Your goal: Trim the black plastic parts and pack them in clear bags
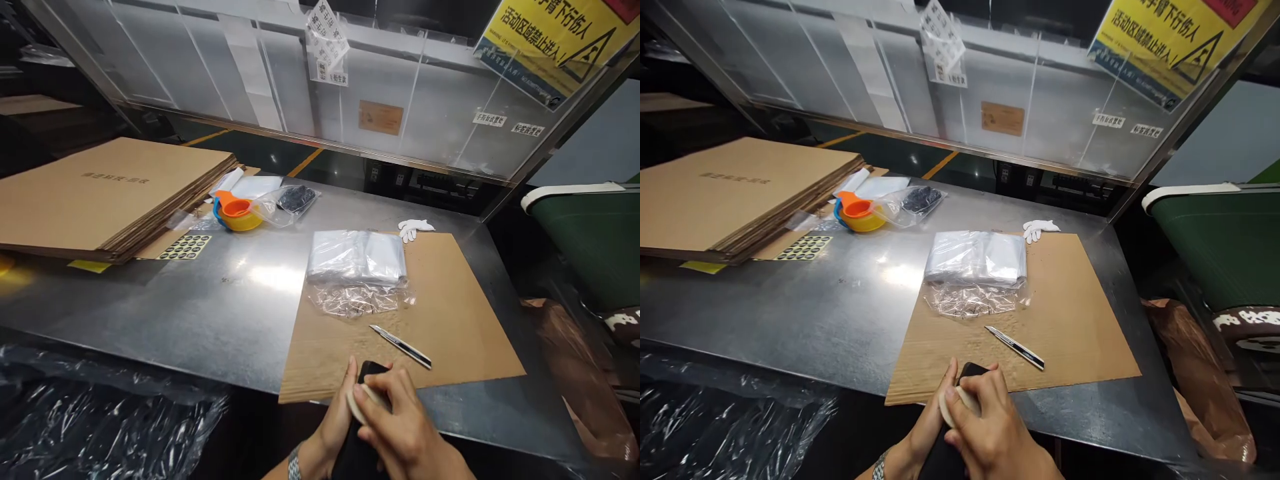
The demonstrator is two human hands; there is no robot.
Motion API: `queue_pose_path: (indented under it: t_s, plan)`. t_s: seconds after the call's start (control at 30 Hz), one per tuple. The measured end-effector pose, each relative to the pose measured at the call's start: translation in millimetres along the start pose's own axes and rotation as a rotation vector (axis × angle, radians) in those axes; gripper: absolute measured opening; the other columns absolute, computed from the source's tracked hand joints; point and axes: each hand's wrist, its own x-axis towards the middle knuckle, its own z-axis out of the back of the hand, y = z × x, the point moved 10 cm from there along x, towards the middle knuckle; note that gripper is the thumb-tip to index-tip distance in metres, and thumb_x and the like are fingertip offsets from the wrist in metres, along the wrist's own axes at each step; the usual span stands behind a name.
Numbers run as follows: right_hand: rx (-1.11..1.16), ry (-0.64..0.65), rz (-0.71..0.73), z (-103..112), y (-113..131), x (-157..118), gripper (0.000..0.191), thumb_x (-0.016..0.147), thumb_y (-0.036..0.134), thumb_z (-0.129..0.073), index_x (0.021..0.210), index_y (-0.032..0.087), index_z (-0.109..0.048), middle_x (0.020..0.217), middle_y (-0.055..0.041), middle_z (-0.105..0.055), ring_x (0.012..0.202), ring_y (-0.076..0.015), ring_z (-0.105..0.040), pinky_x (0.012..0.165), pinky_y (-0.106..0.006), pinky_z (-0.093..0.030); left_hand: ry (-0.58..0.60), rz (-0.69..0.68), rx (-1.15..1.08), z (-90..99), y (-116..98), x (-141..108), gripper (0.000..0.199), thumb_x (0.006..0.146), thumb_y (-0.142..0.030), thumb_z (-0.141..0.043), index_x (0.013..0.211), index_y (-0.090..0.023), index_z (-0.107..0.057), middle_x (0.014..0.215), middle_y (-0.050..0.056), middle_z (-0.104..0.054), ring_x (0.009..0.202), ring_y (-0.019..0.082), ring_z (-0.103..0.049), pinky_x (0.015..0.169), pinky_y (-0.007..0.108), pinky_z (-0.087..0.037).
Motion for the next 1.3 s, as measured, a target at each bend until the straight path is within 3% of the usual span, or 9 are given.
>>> queue_pose_path:
  t_s: [0.17, 0.37, 0.47, 0.6, 0.73, 0.93, 1.07, 1.17, 1.3]
  plan:
    - [-0.057, 0.015, -0.122, 2.5, -20.9, -9.1, 0.050, 0.085, 0.008, -0.043, 0.133, 0.017, -0.037, 0.107, -0.0137, -0.047, 0.096, -0.0217, -0.046, 0.077, -0.037, -0.047, -0.006, 0.262, 0.061, 3.8, 32.9, -5.3, 0.093, 0.065, -0.083, -0.005, 0.055, -0.008, -0.061, 0.039, 0.009, -0.053, 0.031, 0.016, -0.050, 0.030, 0.023, -0.031]
    - [-0.165, 0.046, -0.170, 5.2, -14.9, 1.7, 0.038, 0.085, 0.013, -0.046, 0.123, 0.011, -0.048, 0.097, -0.0137, -0.048, 0.088, -0.0223, -0.045, 0.074, -0.038, -0.047, -0.171, -0.128, 0.068, 9.2, -11.2, -7.6, 0.058, 0.084, -0.059, -0.032, 0.110, -0.016, -0.060, 0.078, 0.007, -0.068, 0.060, 0.017, -0.061, 0.055, 0.026, -0.046]
    - [-0.193, 0.109, -0.198, -6.1, -4.9, 6.7, 0.033, 0.083, 0.014, -0.046, 0.115, 0.010, -0.054, 0.090, -0.0128, -0.050, 0.082, -0.0216, -0.047, 0.068, -0.036, -0.047, -0.201, -0.136, -0.034, 13.0, -15.6, -6.4, 0.057, 0.084, -0.057, -0.035, 0.120, -0.017, -0.053, 0.093, 0.008, -0.067, 0.077, 0.019, -0.062, 0.070, 0.028, -0.046]
    - [-0.148, -0.063, -0.005, -10.7, 25.3, -2.3, 0.032, 0.084, 0.020, -0.043, 0.111, 0.008, -0.056, 0.083, -0.0119, -0.050, 0.073, -0.0196, -0.047, 0.061, -0.033, -0.047, -0.115, 0.003, -0.258, 7.9, -6.9, 3.0, 0.053, 0.079, -0.061, -0.042, 0.110, -0.021, -0.057, 0.071, 0.003, -0.063, 0.058, 0.017, -0.060, 0.057, 0.028, -0.046]
    - [-0.090, -0.160, -0.082, -14.4, 12.3, -24.0, 0.041, 0.082, 0.012, -0.046, 0.122, 0.010, -0.049, 0.092, -0.0127, -0.050, 0.079, -0.0185, -0.049, 0.062, -0.031, -0.048, -0.019, 0.053, -0.414, -4.4, -9.1, 7.6, 0.033, 0.081, -0.051, -0.047, 0.092, -0.021, -0.058, 0.067, 0.001, -0.057, 0.050, 0.016, -0.056, 0.047, 0.027, -0.045]
    - [-0.168, -0.259, -0.009, -21.4, 18.6, -38.4, 0.041, 0.082, 0.025, -0.053, 0.123, 0.020, -0.052, 0.093, -0.0105, -0.056, 0.080, -0.0196, -0.056, 0.062, -0.031, -0.051, -0.284, 0.014, -0.483, 17.1, -7.3, 9.8, 0.039, 0.087, -0.045, -0.038, 0.069, -0.014, -0.051, 0.057, 0.001, -0.049, 0.046, 0.010, -0.050, 0.046, 0.021, -0.046]
    - [-0.298, -0.333, 0.038, -24.0, 18.9, -50.9, 0.035, 0.081, 0.023, -0.056, 0.116, 0.025, -0.057, 0.096, -0.0082, -0.057, 0.087, -0.0201, -0.057, 0.068, -0.032, -0.052, -0.309, 0.053, -0.458, 23.7, -8.7, 6.3, 0.048, 0.089, -0.046, -0.029, 0.063, -0.011, -0.049, 0.050, 0.001, -0.043, 0.040, 0.007, -0.043, 0.037, 0.015, -0.038]
    - [-0.296, -0.330, 0.030, -15.3, -6.6, -61.8, 0.041, 0.082, 0.016, -0.054, 0.122, 0.023, -0.052, 0.100, -0.0095, -0.055, 0.092, -0.0211, -0.055, 0.072, -0.034, -0.051, -0.342, -0.059, -0.443, 29.8, -25.6, -0.6, 0.045, 0.089, -0.043, -0.029, 0.066, -0.011, -0.049, 0.056, 0.003, -0.049, 0.043, 0.009, -0.047, 0.040, 0.018, -0.042]
    - [-0.448, -0.322, -0.310, 18.1, -98.7, -75.2, 0.041, 0.085, 0.023, -0.051, 0.125, 0.021, -0.049, 0.103, -0.0111, -0.053, 0.090, -0.0207, -0.052, 0.073, -0.035, -0.048, -0.354, -0.251, -0.285, 29.3, -46.3, -8.6, 0.007, 0.081, -0.018, -0.049, 0.083, -0.015, -0.055, 0.065, 0.001, -0.056, 0.052, 0.012, -0.055, 0.050, 0.023, -0.048]
